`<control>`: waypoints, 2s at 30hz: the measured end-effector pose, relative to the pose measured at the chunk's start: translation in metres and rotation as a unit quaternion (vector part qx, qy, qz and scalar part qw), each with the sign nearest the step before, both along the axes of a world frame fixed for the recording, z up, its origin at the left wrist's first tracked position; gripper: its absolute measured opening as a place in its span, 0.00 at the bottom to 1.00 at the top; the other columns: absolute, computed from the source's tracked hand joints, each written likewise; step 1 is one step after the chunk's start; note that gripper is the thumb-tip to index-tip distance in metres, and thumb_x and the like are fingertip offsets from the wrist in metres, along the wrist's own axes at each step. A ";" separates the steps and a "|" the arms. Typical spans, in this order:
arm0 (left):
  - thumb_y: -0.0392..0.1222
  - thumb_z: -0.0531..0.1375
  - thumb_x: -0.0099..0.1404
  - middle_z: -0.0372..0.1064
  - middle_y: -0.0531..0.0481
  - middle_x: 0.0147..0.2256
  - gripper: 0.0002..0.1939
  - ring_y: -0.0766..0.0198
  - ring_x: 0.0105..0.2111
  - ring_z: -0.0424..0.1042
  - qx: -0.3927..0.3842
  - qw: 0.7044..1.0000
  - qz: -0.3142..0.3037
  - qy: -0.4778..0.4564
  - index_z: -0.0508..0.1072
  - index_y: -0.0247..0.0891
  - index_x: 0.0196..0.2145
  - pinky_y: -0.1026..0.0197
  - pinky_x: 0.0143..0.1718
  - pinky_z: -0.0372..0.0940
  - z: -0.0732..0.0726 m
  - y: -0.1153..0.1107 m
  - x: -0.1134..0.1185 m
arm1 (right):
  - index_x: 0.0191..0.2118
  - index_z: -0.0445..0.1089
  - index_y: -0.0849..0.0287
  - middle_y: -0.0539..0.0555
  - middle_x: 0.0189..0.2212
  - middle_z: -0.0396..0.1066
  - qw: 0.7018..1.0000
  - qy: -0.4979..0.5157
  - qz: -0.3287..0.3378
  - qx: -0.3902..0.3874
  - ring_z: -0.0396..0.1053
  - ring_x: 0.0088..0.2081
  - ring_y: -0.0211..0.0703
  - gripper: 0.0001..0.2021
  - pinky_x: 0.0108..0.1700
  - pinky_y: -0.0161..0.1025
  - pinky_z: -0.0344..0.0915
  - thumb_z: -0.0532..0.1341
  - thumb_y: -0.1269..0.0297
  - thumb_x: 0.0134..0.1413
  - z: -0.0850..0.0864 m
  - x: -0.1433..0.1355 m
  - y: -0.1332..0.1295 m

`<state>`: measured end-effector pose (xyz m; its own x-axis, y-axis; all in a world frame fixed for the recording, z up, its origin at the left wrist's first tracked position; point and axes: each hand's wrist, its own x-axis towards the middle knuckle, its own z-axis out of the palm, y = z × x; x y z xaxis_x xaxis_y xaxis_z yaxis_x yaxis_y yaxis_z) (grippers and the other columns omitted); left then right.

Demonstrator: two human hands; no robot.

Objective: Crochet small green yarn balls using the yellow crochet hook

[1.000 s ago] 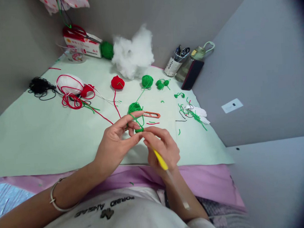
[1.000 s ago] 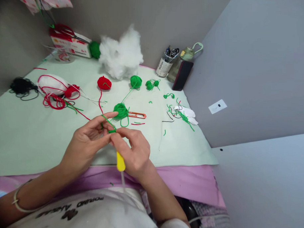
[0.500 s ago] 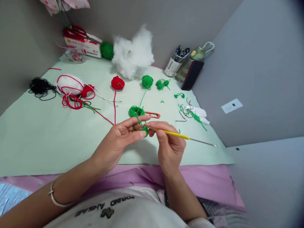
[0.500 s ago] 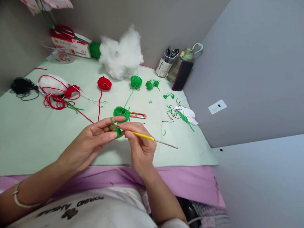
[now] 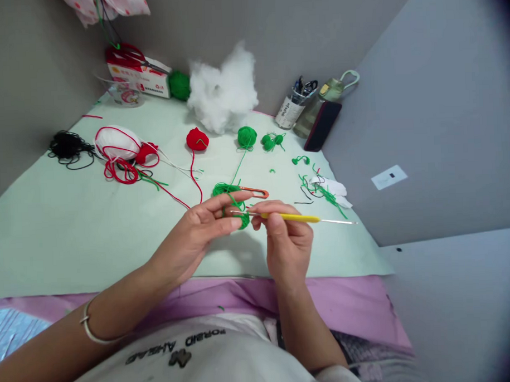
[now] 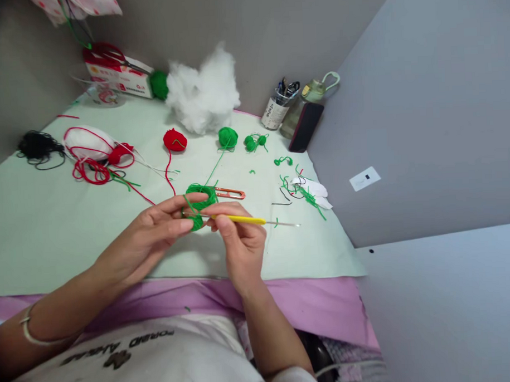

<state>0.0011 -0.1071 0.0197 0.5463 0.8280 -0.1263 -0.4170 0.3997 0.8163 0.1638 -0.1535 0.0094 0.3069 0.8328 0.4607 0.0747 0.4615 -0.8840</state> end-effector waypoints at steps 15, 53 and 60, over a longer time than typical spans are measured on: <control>0.41 0.72 0.63 0.75 0.49 0.41 0.15 0.59 0.42 0.68 0.123 0.983 0.073 0.119 0.85 0.50 0.49 0.57 0.49 0.64 0.003 -0.009 -0.004 | 0.47 0.77 0.51 0.53 0.39 0.81 0.992 -0.119 -0.028 0.038 0.79 0.36 0.42 0.11 0.38 0.43 0.77 0.56 0.67 0.72 0.007 -0.002 -0.013; 0.38 0.75 0.59 0.69 0.56 0.33 0.25 0.65 0.36 0.67 0.099 0.984 0.105 0.107 0.83 0.53 0.54 0.62 0.44 0.62 0.004 -0.010 -0.005 | 0.42 0.81 0.51 0.52 0.35 0.80 0.994 -0.073 -0.053 0.064 0.74 0.33 0.41 0.10 0.34 0.42 0.74 0.61 0.66 0.70 0.005 -0.005 -0.012; 0.41 0.71 0.63 0.75 0.48 0.41 0.20 0.58 0.44 0.69 0.026 0.998 0.015 0.057 0.83 0.45 0.54 0.60 0.44 0.63 0.004 -0.004 -0.006 | 0.38 0.80 0.54 0.52 0.33 0.78 0.997 0.069 0.019 0.003 0.74 0.29 0.38 0.09 0.31 0.38 0.72 0.63 0.61 0.68 0.002 0.001 -0.006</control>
